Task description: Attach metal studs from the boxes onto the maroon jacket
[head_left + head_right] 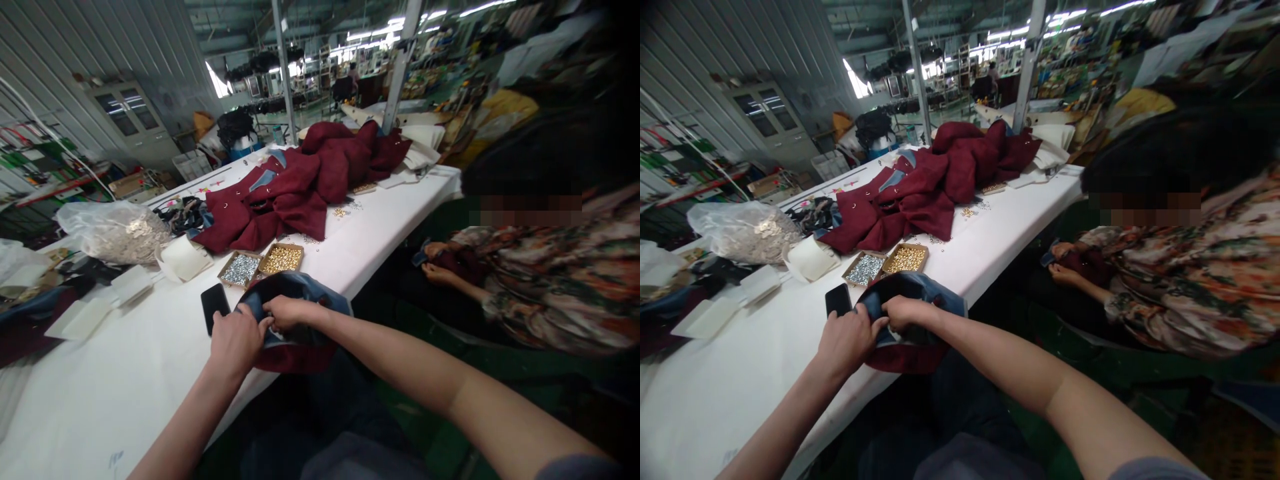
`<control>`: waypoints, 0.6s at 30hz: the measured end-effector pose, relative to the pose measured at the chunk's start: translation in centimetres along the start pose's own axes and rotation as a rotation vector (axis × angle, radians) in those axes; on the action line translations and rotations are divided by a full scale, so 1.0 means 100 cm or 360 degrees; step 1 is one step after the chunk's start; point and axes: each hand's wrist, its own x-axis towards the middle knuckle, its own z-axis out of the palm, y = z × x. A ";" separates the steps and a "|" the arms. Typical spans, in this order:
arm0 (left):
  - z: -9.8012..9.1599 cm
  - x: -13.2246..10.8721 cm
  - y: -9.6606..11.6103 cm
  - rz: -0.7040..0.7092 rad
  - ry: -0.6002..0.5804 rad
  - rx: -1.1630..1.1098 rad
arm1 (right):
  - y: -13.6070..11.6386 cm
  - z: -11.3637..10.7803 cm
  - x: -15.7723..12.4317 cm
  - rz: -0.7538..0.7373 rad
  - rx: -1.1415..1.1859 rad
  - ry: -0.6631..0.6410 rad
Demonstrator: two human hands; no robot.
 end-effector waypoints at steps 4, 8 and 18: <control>0.008 -0.004 -0.001 -0.0057 -0.0305 -0.0184 | -0.002 -0.003 -0.004 0.0018 -0.0050 -0.0068; 0.014 -0.012 0.003 0.0031 -0.0406 -0.0240 | -0.004 -0.004 -0.002 0.0023 -0.0056 -0.0176; 0.004 0.012 0.039 -0.0136 -0.0377 -0.0305 | -0.002 -0.006 0.006 0.0051 -0.0123 -0.0149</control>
